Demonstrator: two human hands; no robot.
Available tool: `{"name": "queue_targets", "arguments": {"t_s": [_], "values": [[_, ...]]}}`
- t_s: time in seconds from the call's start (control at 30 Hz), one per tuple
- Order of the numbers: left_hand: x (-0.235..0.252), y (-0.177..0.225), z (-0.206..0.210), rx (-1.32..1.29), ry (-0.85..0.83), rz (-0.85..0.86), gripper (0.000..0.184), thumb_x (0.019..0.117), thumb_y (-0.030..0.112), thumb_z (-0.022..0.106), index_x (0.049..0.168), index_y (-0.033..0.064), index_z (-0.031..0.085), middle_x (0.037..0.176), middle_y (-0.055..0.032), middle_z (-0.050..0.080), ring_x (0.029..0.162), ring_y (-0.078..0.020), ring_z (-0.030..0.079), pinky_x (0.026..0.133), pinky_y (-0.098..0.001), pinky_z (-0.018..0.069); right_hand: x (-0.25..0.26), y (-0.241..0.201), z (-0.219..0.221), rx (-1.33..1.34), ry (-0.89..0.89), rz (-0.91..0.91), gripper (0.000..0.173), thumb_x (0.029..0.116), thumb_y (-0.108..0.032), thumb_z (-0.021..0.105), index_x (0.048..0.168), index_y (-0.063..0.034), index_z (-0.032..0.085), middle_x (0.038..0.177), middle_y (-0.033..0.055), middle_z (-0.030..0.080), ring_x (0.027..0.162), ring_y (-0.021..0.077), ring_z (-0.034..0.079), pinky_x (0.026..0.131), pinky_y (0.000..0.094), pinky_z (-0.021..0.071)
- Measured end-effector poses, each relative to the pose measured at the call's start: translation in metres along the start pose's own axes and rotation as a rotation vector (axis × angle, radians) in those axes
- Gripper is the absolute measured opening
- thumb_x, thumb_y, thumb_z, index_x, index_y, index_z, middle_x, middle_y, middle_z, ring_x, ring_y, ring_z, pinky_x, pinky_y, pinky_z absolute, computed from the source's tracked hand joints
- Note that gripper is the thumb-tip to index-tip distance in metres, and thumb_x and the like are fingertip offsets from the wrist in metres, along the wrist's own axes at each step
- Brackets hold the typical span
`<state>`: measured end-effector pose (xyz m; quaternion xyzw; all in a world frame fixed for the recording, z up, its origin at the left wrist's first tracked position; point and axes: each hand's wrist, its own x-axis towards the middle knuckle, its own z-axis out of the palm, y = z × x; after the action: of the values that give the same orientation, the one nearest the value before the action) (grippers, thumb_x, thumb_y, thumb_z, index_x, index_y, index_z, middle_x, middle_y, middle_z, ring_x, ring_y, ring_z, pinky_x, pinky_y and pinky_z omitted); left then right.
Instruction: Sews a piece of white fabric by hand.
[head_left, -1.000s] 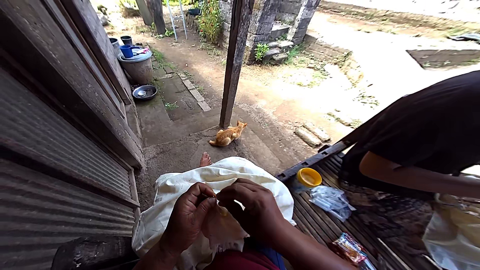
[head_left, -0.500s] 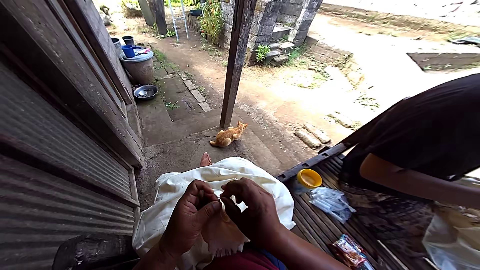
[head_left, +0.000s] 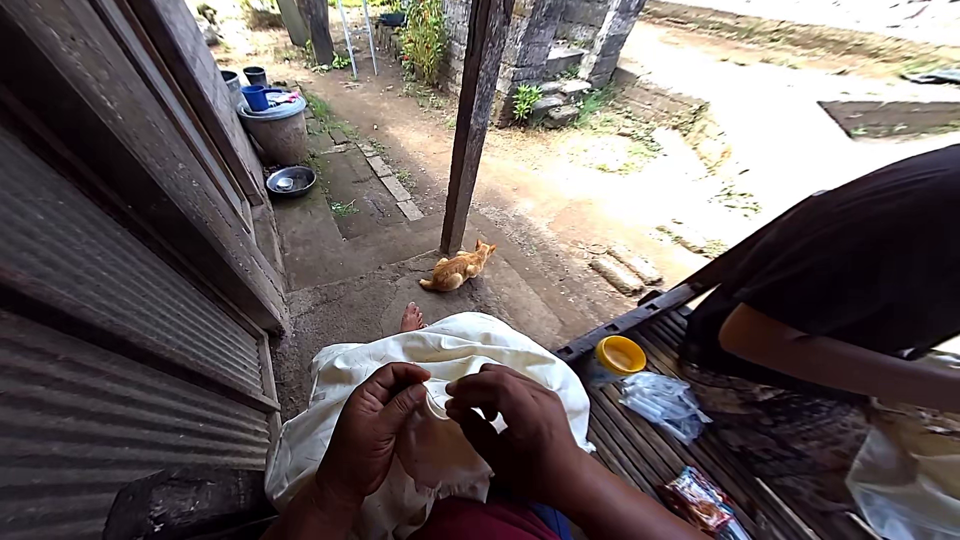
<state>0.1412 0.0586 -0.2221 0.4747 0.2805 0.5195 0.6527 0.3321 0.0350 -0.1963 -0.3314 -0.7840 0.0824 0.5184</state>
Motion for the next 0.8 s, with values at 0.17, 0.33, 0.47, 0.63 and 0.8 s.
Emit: {"name": "queue_targets", "arguments": {"t_s": [0.17,0.33,0.47,0.63,0.8], "values": [[0.001,0.0,-0.005,0.094,-0.106,0.053,0.008,0.0971,0.007,0.066,0.104,0.0107,0.068,0.097,0.0026,0.068,0.084,-0.0038,0.066,0.077,-0.0212,0.0571,-0.001,0.0,-0.004,0.235,-0.064,0.153,0.022,0.0935,-0.001,0.067,0.115,-0.0022,0.061,0.084,0.002,0.068,0.07,0.0027,0.062,0.065,0.0149,0.0536],[0.003,0.009,-0.008,0.171,-0.048,0.125,0.009,0.0982,0.008,0.065,0.105,0.0135,0.067,0.105,0.004,0.066,0.092,-0.0043,0.065,0.084,-0.0221,0.057,0.007,-0.001,-0.028,-0.001,-0.217,0.333,0.048,0.091,-0.013,0.069,0.137,-0.006,0.057,0.086,-0.0015,0.063,0.064,0.0032,0.054,0.058,0.0174,0.0495],[0.002,0.02,-0.015,0.191,-0.059,0.179,0.009,0.0982,0.007,0.065,0.104,0.013,0.068,0.102,0.0038,0.065,0.091,-0.0044,0.063,0.084,-0.0217,0.0561,0.005,0.016,-0.045,-0.156,-0.601,0.508,0.047,0.0918,-0.023,0.073,0.137,-0.0145,0.062,0.077,0.0044,0.066,0.064,0.0217,0.063,0.062,0.0455,0.0544],[-0.003,0.021,-0.012,0.271,-0.149,0.133,0.007,0.1031,0.011,0.057,0.108,0.0141,0.062,0.102,0.0049,0.063,0.088,-0.002,0.062,0.079,-0.0196,0.055,0.008,0.023,-0.037,-0.402,-0.198,0.405,0.016,0.1,-0.018,0.056,0.098,-0.0102,0.07,0.075,0.0038,0.069,0.063,0.0202,0.067,0.055,0.0439,0.0555],[-0.007,0.012,0.004,-0.03,-0.086,-0.037,0.01,0.1055,0.01,0.05,0.107,0.0151,0.059,0.091,0.002,0.065,0.079,-0.0052,0.066,0.072,-0.0237,0.0587,0.035,0.017,-0.021,-0.423,-0.216,0.367,0.044,0.1032,-0.015,0.053,0.147,-0.0143,0.056,0.104,0.0121,0.074,0.07,0.0279,0.071,0.061,0.0483,0.0579]]}}
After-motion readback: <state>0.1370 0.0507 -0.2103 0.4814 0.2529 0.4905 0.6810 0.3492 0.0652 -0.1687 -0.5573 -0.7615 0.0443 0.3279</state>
